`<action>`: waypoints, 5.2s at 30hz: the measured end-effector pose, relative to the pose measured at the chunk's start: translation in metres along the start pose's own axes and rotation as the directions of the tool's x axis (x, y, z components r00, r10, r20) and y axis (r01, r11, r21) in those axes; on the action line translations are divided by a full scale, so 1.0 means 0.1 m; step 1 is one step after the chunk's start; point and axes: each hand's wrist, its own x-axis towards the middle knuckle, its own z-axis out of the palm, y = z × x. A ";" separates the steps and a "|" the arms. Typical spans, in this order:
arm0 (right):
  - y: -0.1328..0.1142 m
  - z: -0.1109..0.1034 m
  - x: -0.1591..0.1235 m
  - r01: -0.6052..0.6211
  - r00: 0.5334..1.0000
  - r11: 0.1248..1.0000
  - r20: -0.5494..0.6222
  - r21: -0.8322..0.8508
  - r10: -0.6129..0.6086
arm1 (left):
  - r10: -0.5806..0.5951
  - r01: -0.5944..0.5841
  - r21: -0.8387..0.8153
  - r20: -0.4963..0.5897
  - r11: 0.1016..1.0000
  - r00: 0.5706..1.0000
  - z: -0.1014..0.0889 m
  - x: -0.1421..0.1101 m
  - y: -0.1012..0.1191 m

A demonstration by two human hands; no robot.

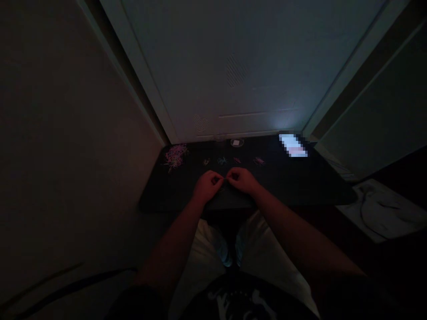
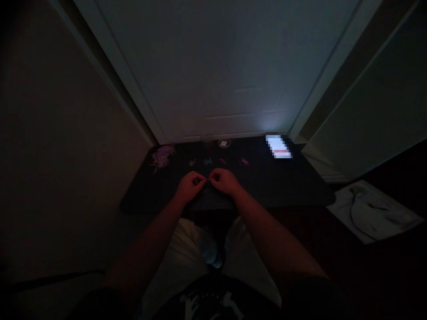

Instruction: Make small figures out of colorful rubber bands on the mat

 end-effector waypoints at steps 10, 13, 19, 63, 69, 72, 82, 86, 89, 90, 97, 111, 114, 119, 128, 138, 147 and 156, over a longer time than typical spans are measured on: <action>-0.02 0.01 0.00 -0.033 0.999 0.999 0.027 0.000 0.033 | 0.057 -0.058 0.031 0.039 0.998 0.998 0.01 0.00 -0.05; -0.02 0.01 0.00 -0.044 0.999 0.999 0.022 -0.014 0.045 | 0.055 -0.056 0.021 0.048 0.998 0.997 0.01 0.00 -0.04; -0.01 0.01 0.00 -0.017 0.999 1.000 0.030 -0.015 0.018 | 0.067 -0.067 0.000 0.030 0.998 0.997 0.02 -0.01 -0.06; -0.02 0.02 0.00 -0.020 0.999 0.997 -0.040 -0.073 0.017 | 0.036 -0.040 -0.071 -0.054 0.997 0.998 0.02 -0.02 -0.05; -0.03 0.02 0.00 -0.031 0.999 0.997 -0.045 -0.075 0.028 | 0.083 -0.083 -0.059 -0.003 0.995 0.997 0.03 -0.01 -0.07; -0.03 0.03 0.00 -0.021 0.999 0.997 -0.032 -0.070 0.019 | 0.070 -0.069 -0.038 0.006 0.997 0.998 0.03 0.00 -0.07; -0.01 0.03 0.00 -0.007 1.000 0.998 -0.014 -0.068 0.006 | 0.034 -0.034 -0.018 0.000 0.999 0.999 0.02 0.00 -0.05; -0.01 0.04 0.00 -0.017 1.000 0.997 -0.018 -0.070 0.015 | 0.019 -0.020 -0.036 -0.014 0.999 1.000 0.01 0.00 -0.05; -0.02 0.03 0.00 -0.020 1.000 0.998 -0.012 -0.066 0.020 | 0.007 -0.008 -0.041 -0.021 0.999 1.000 0.02 0.00 -0.05; -0.02 0.02 0.00 -0.019 1.000 0.998 -0.009 -0.064 0.019 | 0.004 -0.005 -0.042 -0.025 0.999 1.000 0.02 0.00 -0.05; -0.02 0.02 0.00 -0.019 1.000 1.000 0.004 -0.023 0.019 | -0.011 0.009 -0.063 -0.031 0.998 0.999 0.02 0.00 -0.04; -0.04 0.00 0.00 -0.004 1.000 1.000 -0.006 0.002 0.004 | -0.009 0.008 -0.050 -0.027 0.999 1.000 0.04 0.00 -0.06; -0.03 0.00 0.00 0.000 1.000 1.000 -0.003 0.007 0.000 | -0.026 0.025 -0.060 -0.026 0.998 0.999 0.04 0.00 -0.06; -0.02 0.01 0.00 0.026 1.000 1.000 -0.010 -0.008 -0.026 | -0.031 0.030 -0.055 -0.025 0.998 0.999 0.04 0.00 -0.05; -0.04 0.00 0.00 -0.004 1.000 1.000 -0.007 -0.025 0.004 | -0.022 0.022 -0.035 -0.009 0.999 1.000 0.04 0.00 -0.06; -0.01 0.02 0.01 -0.055 0.998 0.998 -0.004 -0.035 0.055 | -0.012 0.012 -0.029 -0.021 0.999 1.000 0.04 0.00 -0.06; 0.01 0.03 0.03 -0.041 0.999 0.995 -0.006 -0.095 0.040 | -0.034 0.034 -0.038 -0.010 0.999 0.999 0.02 0.00 -0.03; 0.00 0.02 0.02 -0.032 0.999 0.997 -0.022 -0.067 0.030 | -0.074 0.067 -0.139 -0.049 0.988 0.996 0.01 0.00 -0.05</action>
